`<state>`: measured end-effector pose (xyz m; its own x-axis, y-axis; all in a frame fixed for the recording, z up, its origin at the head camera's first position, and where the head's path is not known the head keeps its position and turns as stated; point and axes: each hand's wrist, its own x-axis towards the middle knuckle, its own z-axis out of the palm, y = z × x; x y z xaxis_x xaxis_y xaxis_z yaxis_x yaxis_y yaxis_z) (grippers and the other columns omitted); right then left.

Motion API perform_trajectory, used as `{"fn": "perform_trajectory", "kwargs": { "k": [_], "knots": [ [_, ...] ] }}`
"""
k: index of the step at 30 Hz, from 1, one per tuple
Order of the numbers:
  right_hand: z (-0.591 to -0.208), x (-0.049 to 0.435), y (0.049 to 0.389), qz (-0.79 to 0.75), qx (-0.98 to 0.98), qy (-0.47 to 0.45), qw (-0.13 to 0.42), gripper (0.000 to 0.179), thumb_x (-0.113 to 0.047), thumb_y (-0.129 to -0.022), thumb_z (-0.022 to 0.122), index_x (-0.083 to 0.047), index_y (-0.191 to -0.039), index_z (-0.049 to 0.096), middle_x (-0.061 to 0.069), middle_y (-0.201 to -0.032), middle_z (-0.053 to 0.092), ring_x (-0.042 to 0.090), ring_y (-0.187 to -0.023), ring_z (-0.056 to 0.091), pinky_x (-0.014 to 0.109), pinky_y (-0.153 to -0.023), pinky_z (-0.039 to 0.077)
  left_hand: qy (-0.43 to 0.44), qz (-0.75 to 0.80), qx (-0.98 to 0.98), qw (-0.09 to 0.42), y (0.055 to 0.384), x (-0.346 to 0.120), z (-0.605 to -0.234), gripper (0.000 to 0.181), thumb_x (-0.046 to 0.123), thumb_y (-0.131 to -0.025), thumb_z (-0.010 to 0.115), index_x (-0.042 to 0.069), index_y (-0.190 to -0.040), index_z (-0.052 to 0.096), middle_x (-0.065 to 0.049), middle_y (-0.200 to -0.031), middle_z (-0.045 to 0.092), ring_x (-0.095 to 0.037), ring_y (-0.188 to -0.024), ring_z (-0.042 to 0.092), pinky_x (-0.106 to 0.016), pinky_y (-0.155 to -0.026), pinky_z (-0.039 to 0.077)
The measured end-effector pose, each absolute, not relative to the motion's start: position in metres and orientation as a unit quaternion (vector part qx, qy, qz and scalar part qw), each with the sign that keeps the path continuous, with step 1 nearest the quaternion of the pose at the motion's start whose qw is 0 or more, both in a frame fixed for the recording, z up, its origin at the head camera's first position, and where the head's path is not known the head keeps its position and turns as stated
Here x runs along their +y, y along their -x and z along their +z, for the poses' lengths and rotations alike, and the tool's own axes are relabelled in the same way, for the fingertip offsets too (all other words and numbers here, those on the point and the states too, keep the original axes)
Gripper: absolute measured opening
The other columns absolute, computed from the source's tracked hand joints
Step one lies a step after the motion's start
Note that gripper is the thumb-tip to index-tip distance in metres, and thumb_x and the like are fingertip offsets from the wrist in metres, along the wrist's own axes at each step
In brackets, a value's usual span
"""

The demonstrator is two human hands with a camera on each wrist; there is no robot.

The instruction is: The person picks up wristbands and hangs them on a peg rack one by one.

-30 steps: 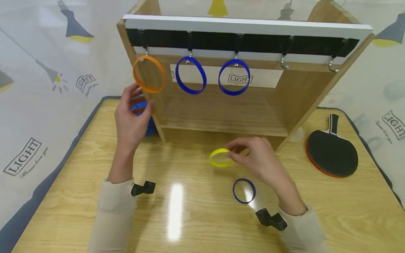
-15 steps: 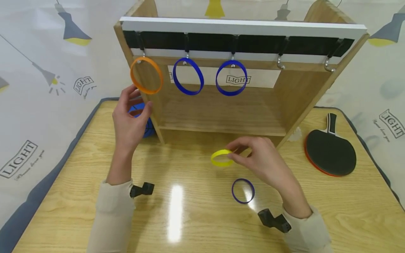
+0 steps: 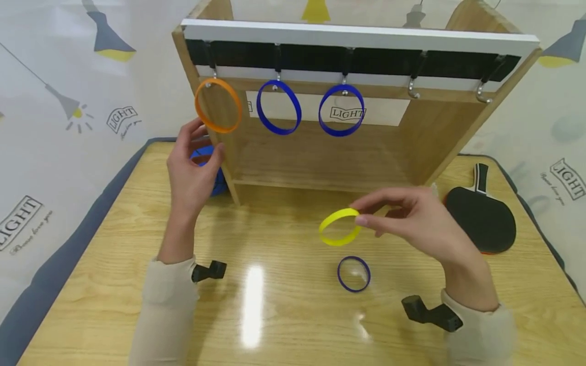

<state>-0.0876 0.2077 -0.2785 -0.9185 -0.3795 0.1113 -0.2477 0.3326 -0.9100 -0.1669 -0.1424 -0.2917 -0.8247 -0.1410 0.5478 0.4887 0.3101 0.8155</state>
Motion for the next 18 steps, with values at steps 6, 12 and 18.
{"fn": "perform_trajectory", "kwargs": {
  "k": [6, 12, 18],
  "knots": [
    [-0.259, 0.221, 0.101, -0.741, 0.639, 0.201, -0.051, 0.023, 0.014, -0.09, 0.058, 0.017, -0.113, 0.061, 0.023, -0.101, 0.066, 0.028, -0.07, 0.061, 0.031, -0.062, 0.056, 0.114, -0.573, -0.765, 0.273, 0.167, -0.142, -0.291, 0.043, 0.0, -0.089, 0.065, -0.001, -0.131, 0.056, -0.016, -0.121, 0.062, -0.029, -0.101, 0.062, -0.026, -0.075, 0.052],
    [-0.246, 0.219, 0.118, -0.876, 0.433, 0.15, -0.151, 0.029, 0.011, -0.093, 0.056, 0.016, -0.122, 0.057, 0.023, -0.109, 0.062, 0.03, -0.089, 0.063, 0.031, -0.061, 0.057, 0.111, -0.568, -0.768, 0.272, 0.166, -0.142, -0.292, 0.043, 0.001, -0.089, 0.065, -0.001, -0.131, 0.055, -0.016, -0.121, 0.062, -0.028, -0.101, 0.062, -0.025, -0.074, 0.052],
    [-0.244, 0.214, 0.129, -0.904, 0.375, 0.101, -0.177, 0.034, 0.007, -0.091, 0.062, 0.013, -0.124, 0.057, 0.021, -0.112, 0.061, 0.031, -0.093, 0.064, 0.031, -0.061, 0.057, 0.112, -0.568, -0.768, 0.273, 0.166, -0.141, -0.291, 0.043, 0.001, -0.089, 0.065, -0.001, -0.132, 0.055, -0.016, -0.121, 0.062, -0.028, -0.101, 0.062, -0.026, -0.075, 0.053]
  ]
}}
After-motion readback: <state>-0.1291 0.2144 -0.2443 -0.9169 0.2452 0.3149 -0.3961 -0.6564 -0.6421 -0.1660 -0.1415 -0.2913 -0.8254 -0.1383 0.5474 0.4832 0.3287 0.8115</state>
